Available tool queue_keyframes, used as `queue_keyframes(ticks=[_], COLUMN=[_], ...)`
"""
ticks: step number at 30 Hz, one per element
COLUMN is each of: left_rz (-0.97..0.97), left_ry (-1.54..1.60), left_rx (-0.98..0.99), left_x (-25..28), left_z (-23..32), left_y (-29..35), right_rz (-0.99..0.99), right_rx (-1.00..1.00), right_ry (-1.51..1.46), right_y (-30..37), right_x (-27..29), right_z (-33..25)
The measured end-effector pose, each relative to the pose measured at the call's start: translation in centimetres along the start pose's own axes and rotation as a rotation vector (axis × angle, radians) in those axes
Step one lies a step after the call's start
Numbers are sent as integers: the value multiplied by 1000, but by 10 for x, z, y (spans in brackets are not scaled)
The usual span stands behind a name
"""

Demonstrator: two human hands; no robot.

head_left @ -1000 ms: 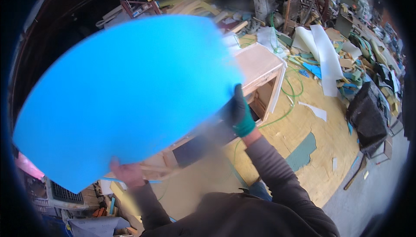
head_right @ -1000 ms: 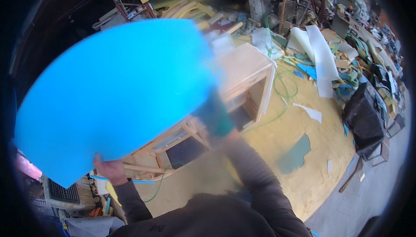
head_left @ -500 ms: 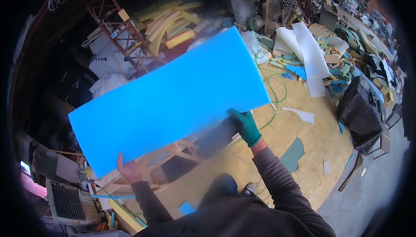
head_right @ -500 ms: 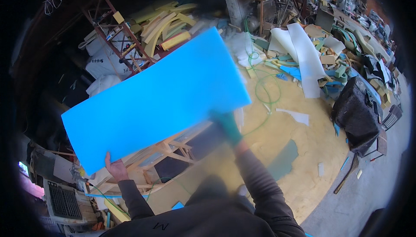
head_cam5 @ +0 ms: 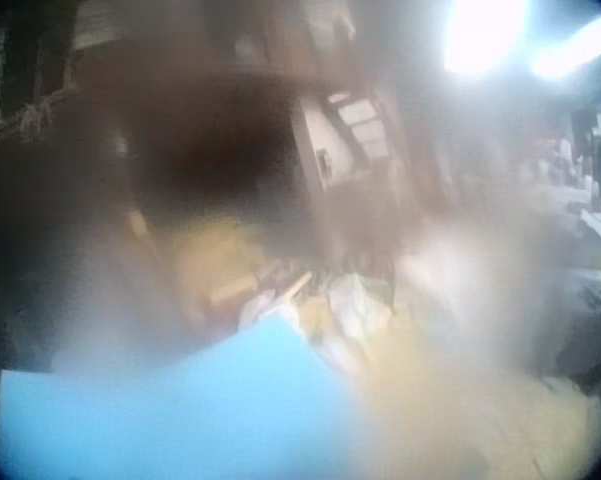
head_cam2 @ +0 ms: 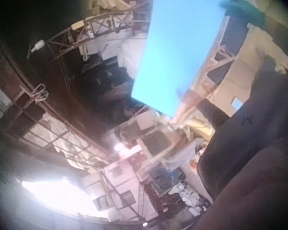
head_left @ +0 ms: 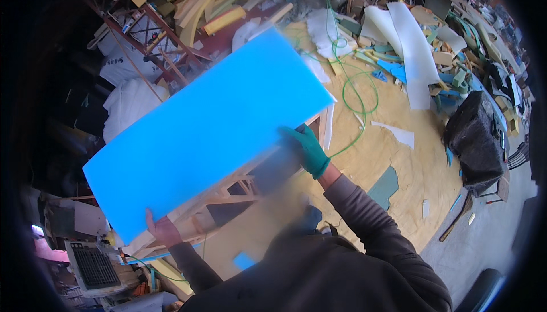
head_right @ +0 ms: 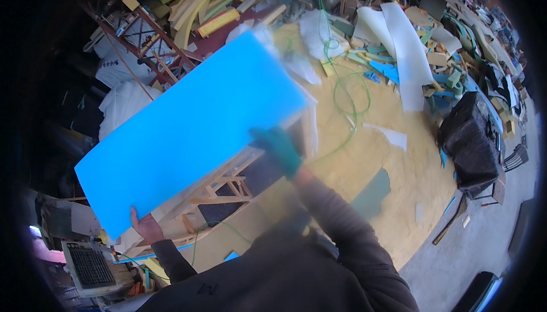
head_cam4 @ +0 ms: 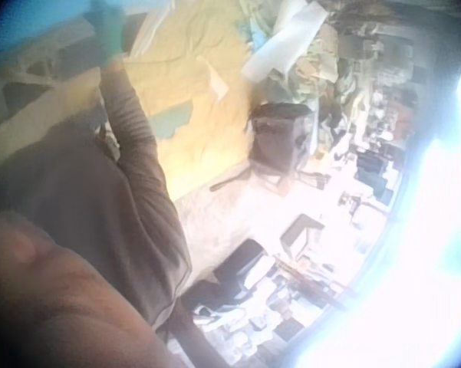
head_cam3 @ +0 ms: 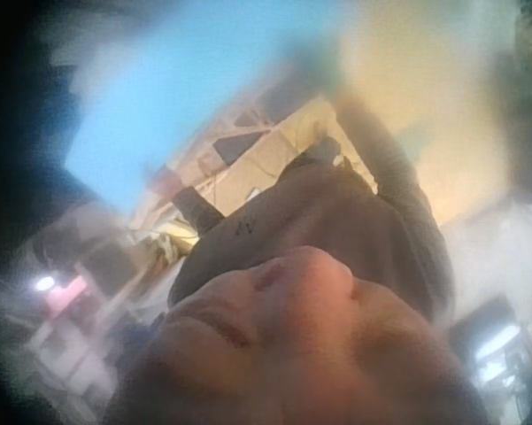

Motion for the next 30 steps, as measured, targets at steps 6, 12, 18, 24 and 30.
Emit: queue_keyframes(ticks=[6, 12, 18, 24, 30], left_rz=[16, 93, 167, 277, 926], left_ry=[-103, -152, -176, -277, -698], left_rx=[16, 27, 89, 193, 520], left_x=[-3, -7, -30, -32, 28], left_z=[0, -12, -33, -52, -13], left_y=[-29, -31, -10, 9, 79], right_rz=[114, 152, 68, -361, -713], right_rx=[-163, -269, -312, -149, -467], right_ry=[-66, -25, -57, -7, -154], right_y=[-40, -62, -62, -39, 15], right_x=[-7, 1, 38, 66, 76], right_z=[23, 17, 5, 26, 2])
Point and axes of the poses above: each hand's wrist, its own y-axis away from the middle knuckle, its own x-axis out of the back of the hand, z = x × y, the point moved 9 cm from there along -y, towards the middle knuckle, and after that the axes turned 11 degrees about -z, right-handed, at the moved point
